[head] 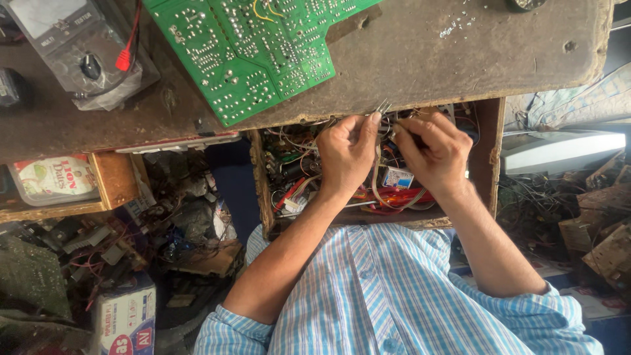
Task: The person uses pliers to remove a component from a circuit board, then flips the board and uses a screwdriver to adjust solder points. They then use a utility knife to scrape a small component. The work is performed at a cluttered workbench with various tools and electronic parts visible.
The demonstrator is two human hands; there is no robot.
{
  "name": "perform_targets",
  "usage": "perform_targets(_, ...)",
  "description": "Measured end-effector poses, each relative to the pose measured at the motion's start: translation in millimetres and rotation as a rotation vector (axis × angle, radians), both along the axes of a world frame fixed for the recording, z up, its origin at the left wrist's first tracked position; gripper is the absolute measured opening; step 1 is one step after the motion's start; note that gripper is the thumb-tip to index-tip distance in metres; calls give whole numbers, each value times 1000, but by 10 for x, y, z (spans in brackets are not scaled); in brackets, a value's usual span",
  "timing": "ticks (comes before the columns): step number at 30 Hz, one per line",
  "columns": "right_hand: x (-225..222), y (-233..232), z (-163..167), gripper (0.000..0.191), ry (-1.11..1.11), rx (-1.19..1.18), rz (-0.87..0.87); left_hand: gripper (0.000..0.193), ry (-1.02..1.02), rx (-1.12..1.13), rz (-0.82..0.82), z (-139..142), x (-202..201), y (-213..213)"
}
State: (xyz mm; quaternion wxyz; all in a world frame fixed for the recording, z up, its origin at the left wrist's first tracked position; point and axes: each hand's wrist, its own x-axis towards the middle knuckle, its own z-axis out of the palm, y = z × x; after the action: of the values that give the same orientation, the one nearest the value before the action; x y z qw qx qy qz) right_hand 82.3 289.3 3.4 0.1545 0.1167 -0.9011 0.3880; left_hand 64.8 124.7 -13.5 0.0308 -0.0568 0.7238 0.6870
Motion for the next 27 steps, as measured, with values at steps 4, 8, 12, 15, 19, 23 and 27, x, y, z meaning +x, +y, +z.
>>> perform_targets(4,24,-47,20,12,-31,-19,-53,33,-14,31,-6,2,15,-4)
perform_targets(8,15,-51,38,13,8,19,-41,33,-9,17,2,0,2,-4)
perform_targets(12,-3,-33,40,12,-38,3,-96,34,-6,29,-19,2,11,-11)
perform_targets(15,3,-41,35,13,7,32,-52,34,-3,49,-12,-8,15,-17)
perform_targets(19,-3,-29,43,14,14,27,-45,35,-1,39,-7,-34,11,-7)
perform_targets(23,-20,-30,68,11,-47,-31,-127,37,-27,45,11,-41,19,0)
perform_targets(27,11,-89,121,10,-68,-30,-139,33,-74,116,26,-29,22,8)
